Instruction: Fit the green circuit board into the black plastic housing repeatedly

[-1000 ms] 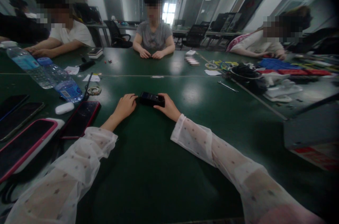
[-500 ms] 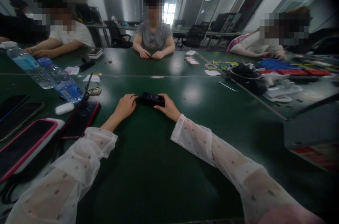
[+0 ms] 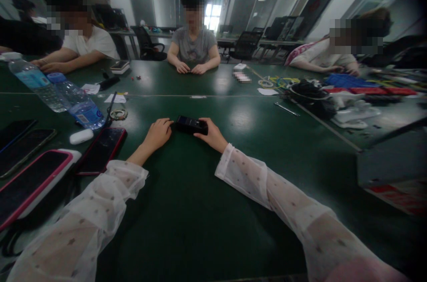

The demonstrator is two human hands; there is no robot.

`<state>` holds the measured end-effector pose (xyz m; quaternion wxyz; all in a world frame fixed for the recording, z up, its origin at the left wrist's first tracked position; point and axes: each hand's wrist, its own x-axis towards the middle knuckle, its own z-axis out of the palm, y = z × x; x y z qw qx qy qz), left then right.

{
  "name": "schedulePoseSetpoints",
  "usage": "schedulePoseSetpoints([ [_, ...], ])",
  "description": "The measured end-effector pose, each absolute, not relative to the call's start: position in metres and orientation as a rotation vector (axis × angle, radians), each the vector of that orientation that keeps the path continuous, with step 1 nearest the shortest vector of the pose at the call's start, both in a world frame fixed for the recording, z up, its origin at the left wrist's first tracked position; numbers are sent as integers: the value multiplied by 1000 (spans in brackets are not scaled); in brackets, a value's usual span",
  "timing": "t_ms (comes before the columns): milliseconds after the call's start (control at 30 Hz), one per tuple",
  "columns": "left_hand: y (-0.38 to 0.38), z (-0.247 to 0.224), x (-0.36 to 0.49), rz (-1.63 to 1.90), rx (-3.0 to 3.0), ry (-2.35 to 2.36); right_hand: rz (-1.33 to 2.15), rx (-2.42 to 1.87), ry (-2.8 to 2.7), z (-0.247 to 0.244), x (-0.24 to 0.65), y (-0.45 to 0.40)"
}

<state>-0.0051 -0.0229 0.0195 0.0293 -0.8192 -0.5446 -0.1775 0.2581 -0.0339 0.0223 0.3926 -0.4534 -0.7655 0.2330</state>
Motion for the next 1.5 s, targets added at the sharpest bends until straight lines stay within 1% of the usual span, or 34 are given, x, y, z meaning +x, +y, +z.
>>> schedulePoseSetpoints([
  [700,-25,22,-5,-557,-2534,-1669,640,-1116,-1914,16,260,-30],
  [1033,-24,19,-6,-573,-2517,-1654,530,-1047,-1828,15,258,-28],
  [1233,-24,18,-6,-570,-2510,-1652,360,-1005,-1703,21,256,-35],
  [1367,-24,18,-6,-577,-2526,-1659,244,-1074,-1551,19,261,-31],
  [1500,-23,19,-6,-569,-2534,-1673,183,-1195,-1430,4,273,-16],
])
